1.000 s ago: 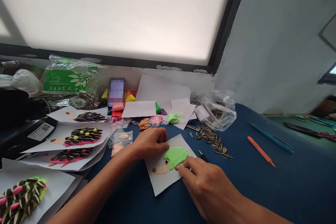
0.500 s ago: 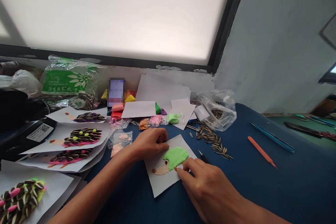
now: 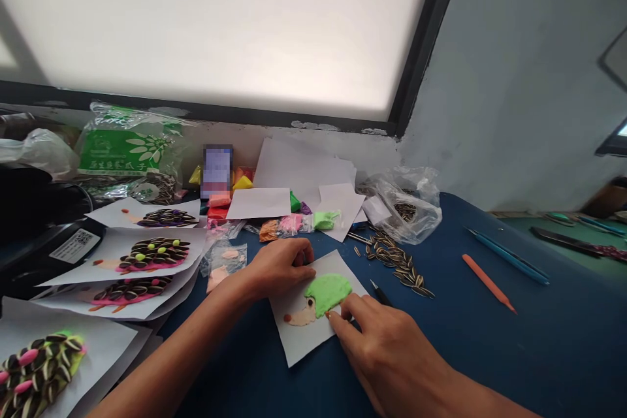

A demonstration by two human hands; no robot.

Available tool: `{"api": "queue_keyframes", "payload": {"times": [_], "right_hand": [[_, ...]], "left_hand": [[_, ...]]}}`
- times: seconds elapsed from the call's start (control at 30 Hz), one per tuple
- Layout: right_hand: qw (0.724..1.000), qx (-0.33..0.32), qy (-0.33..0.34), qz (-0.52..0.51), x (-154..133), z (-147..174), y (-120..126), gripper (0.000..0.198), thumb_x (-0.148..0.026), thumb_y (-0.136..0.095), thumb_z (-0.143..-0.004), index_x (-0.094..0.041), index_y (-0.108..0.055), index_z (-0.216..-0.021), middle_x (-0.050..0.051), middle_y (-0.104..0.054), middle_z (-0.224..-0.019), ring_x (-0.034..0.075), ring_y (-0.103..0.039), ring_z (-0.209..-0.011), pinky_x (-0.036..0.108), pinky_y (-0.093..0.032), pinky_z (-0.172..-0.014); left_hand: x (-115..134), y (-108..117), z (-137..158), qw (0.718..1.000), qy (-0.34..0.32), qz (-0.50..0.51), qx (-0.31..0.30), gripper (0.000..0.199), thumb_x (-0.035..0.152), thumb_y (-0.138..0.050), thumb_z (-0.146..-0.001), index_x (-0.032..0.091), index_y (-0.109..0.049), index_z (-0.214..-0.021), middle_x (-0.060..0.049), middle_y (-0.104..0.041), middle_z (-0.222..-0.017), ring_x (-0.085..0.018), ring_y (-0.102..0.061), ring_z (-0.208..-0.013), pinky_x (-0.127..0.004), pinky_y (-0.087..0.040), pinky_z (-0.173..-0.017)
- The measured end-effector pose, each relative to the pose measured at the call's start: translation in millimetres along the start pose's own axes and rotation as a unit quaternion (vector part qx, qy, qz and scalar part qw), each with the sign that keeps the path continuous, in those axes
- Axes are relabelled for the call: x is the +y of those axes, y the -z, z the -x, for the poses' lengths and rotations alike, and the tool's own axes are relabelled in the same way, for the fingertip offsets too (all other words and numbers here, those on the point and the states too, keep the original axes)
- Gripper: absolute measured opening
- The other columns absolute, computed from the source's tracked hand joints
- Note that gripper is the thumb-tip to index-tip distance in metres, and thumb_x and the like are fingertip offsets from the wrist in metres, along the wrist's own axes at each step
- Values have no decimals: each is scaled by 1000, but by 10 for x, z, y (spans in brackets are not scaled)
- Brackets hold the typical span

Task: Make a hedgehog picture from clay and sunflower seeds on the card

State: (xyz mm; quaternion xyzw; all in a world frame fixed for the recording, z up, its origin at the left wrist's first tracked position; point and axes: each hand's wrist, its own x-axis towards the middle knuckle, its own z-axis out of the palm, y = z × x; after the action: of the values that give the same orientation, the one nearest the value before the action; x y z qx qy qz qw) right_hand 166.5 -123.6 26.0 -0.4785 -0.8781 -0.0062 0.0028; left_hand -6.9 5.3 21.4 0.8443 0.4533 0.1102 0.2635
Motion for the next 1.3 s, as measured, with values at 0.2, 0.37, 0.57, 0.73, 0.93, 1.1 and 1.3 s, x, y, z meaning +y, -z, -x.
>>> {"api": "queue_keyframes", "payload": {"times": [0.2,0.37,0.57,0.73,0.93,1.1,1.3], "right_hand": [[999,35,19,-2,18,33,-26,33,-9,-48,-82,-11,-63,-112,13,-63,-93,22,-57,-73,34,-48,-62],[995,78,40,40,24,39,-89,37,-9,-50,-82,-10,-62,-117,13,-63,-92,23,-58,-70,34,-46,-57],[991,106,43,66,9,18,-117,28,-9,-53,-80,-10,-64,-105,12,-63,-89,24,-59,-71,34,-47,-57],[997,76,29,16,32,34,-61,29,-8,-50,-83,-10,-62,-109,12,-63,-91,22,-59,-73,33,-48,-61],[999,34,4,-32,40,45,15,22,-9,-48,-84,-14,-62,-101,11,-60,-93,21,-58,-77,32,-48,-66],[999,45,21,16,24,21,-62,30,-10,-50,-82,-11,-62,-110,13,-62,-96,23,-57,-75,33,-48,-62],[1000,13,8,-19,35,34,4,29,-8,-50,-82,-10,-62,-108,14,-61,-98,24,-59,-81,34,-50,-66]], "left_hand": [[-32,-12,-15,1000,-6,-4,1,15,31,-62,-75,21,-63,-86,0,-63,-78,-16,-55,-69,-24,-37,-57],[-35,-8,-14,1000,-11,1,1,16,32,-62,-75,21,-63,-86,0,-63,-77,-17,-56,-70,-24,-37,-57],[-23,-5,10,1000,-6,0,4,15,31,-61,-74,21,-63,-85,0,-63,-77,-17,-56,-69,-25,-37,-57],[-15,1,8,1000,-11,-1,3,15,31,-61,-75,21,-63,-86,0,-63,-77,-17,-56,-70,-24,-37,-57],[-31,-11,-7,1000,-13,-1,4,16,32,-61,-75,21,-63,-86,0,-62,-77,-17,-55,-69,-24,-36,-57],[-28,-12,1,1000,-9,5,-1,15,32,-61,-75,21,-62,-85,0,-61,-76,-16,-54,-68,-24,-35,-57],[-22,-6,-9,1000,-9,9,-4,14,30,-60,-74,21,-62,-85,0,-62,-76,-16,-54,-68,-24,-34,-56]]}}
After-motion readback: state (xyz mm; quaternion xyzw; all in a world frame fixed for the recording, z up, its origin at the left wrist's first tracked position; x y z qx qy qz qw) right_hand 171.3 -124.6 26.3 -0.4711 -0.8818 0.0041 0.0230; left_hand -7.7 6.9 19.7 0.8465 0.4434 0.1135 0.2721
